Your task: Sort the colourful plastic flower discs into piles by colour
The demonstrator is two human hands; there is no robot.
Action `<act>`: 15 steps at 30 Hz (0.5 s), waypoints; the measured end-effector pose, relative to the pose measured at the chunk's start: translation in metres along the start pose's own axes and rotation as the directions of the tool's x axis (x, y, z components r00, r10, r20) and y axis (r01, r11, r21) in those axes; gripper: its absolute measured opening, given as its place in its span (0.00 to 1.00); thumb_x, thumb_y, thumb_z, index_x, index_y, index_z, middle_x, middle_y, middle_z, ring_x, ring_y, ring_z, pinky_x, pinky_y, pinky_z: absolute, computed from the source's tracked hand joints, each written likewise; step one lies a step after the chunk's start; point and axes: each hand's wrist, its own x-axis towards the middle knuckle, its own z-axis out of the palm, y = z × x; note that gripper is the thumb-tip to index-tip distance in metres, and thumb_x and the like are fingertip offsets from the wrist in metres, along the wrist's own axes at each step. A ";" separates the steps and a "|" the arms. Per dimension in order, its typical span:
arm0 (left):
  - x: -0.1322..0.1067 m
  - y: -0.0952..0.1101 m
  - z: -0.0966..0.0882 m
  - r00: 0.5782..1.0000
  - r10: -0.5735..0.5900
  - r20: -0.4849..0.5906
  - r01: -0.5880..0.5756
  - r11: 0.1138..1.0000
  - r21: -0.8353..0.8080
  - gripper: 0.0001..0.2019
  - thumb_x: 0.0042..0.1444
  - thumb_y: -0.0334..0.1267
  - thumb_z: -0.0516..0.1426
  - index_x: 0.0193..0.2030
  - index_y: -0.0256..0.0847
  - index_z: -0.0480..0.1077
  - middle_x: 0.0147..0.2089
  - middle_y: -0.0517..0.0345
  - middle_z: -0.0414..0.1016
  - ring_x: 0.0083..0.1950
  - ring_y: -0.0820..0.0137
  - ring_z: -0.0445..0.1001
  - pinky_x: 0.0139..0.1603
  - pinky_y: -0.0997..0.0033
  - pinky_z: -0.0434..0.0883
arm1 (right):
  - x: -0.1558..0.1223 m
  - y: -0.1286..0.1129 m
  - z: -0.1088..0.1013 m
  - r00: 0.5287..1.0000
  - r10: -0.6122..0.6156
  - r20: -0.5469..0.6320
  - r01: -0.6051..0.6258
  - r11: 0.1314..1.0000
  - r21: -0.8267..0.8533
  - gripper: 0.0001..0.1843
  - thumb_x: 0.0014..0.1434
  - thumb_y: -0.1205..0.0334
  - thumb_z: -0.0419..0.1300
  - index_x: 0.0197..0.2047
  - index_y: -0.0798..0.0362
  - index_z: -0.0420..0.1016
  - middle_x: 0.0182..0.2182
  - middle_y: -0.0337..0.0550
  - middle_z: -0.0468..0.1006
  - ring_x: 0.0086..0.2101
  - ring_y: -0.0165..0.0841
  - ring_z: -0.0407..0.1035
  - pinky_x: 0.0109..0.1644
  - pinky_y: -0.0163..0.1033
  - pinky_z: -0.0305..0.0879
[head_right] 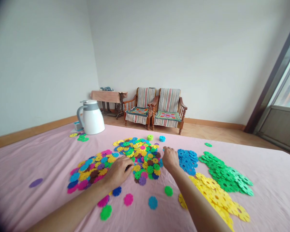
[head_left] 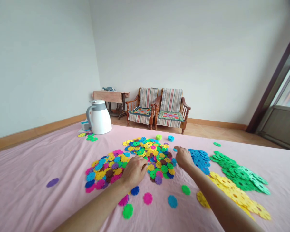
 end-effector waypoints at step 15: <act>0.000 -0.003 0.001 1.000 0.010 0.003 -0.010 1.000 -0.001 0.10 0.57 0.30 0.51 0.30 0.41 0.72 0.30 0.56 0.73 0.37 0.67 0.70 0.40 0.69 0.65 | -0.026 -0.026 -0.005 0.978 -0.207 0.038 0.196 0.961 0.194 0.23 0.55 0.75 0.46 0.50 0.50 0.71 0.42 0.44 0.79 0.43 0.32 0.71 0.46 0.33 0.59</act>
